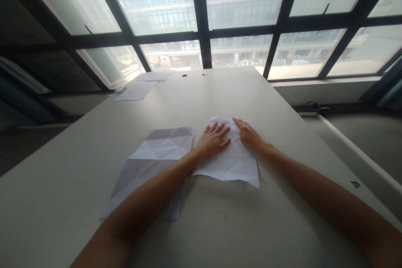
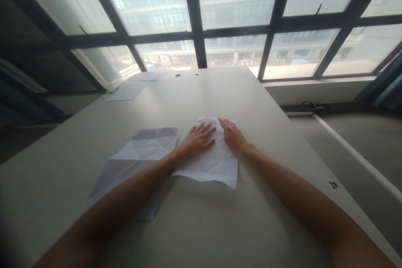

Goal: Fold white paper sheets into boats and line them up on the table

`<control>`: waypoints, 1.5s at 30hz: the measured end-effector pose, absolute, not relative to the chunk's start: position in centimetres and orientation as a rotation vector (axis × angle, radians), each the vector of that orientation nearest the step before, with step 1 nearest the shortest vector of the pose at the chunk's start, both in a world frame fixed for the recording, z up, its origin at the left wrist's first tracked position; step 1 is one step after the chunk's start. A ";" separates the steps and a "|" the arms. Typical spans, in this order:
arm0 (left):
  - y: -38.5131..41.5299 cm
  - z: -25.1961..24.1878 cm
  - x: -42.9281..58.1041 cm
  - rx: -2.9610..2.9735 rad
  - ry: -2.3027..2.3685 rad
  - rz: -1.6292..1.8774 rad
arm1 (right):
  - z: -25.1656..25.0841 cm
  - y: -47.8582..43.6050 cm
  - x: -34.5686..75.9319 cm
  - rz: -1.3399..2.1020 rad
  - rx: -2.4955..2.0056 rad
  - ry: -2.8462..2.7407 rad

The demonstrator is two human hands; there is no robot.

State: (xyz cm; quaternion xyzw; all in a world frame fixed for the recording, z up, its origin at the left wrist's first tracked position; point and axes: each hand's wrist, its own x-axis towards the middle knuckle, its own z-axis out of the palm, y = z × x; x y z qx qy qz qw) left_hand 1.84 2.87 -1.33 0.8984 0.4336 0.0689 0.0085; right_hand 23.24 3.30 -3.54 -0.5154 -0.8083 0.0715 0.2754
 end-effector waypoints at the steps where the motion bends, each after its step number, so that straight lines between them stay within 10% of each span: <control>1: 2.9 -1.3 1.8 2.806 1.355 0.214 | -3.6 3.3 23.2 0.193 -1.379 -2.169; 45: 3.0 -1.3 1.8 2.808 1.342 0.211 | -2.9 2.8 23.1 0.222 -1.377 -2.143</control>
